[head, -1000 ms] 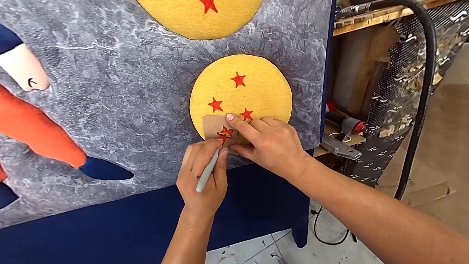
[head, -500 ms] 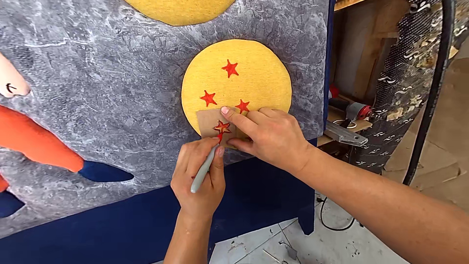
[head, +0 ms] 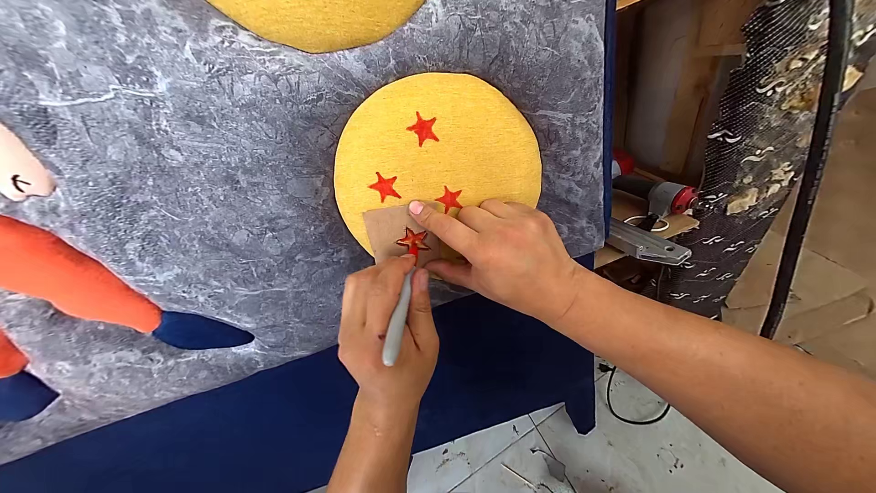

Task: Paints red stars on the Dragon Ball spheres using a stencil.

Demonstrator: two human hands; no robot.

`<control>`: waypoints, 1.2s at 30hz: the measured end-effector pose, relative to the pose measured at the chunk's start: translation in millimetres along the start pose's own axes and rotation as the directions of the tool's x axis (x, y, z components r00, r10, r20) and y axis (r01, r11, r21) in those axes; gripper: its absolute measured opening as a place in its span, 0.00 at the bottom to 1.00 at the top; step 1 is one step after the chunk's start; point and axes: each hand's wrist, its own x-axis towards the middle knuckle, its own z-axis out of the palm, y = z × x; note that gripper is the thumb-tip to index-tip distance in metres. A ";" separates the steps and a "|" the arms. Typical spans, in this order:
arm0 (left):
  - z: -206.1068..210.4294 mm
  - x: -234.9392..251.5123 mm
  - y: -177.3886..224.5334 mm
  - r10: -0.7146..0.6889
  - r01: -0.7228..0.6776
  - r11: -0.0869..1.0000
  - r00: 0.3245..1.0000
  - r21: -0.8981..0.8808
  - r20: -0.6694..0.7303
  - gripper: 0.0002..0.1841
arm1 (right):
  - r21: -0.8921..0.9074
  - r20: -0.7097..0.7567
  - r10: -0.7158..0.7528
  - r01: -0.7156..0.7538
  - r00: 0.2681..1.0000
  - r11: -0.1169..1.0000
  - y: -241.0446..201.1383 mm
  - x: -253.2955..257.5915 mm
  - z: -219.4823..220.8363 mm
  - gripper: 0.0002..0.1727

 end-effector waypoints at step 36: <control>0.7 2.8 -5.6 -0.030 0.028 0.997 0.999 -0.071 -0.028 0.11 | -0.007 -0.007 -0.005 0.005 1.000 1.000 -0.4 -0.4 0.5 0.31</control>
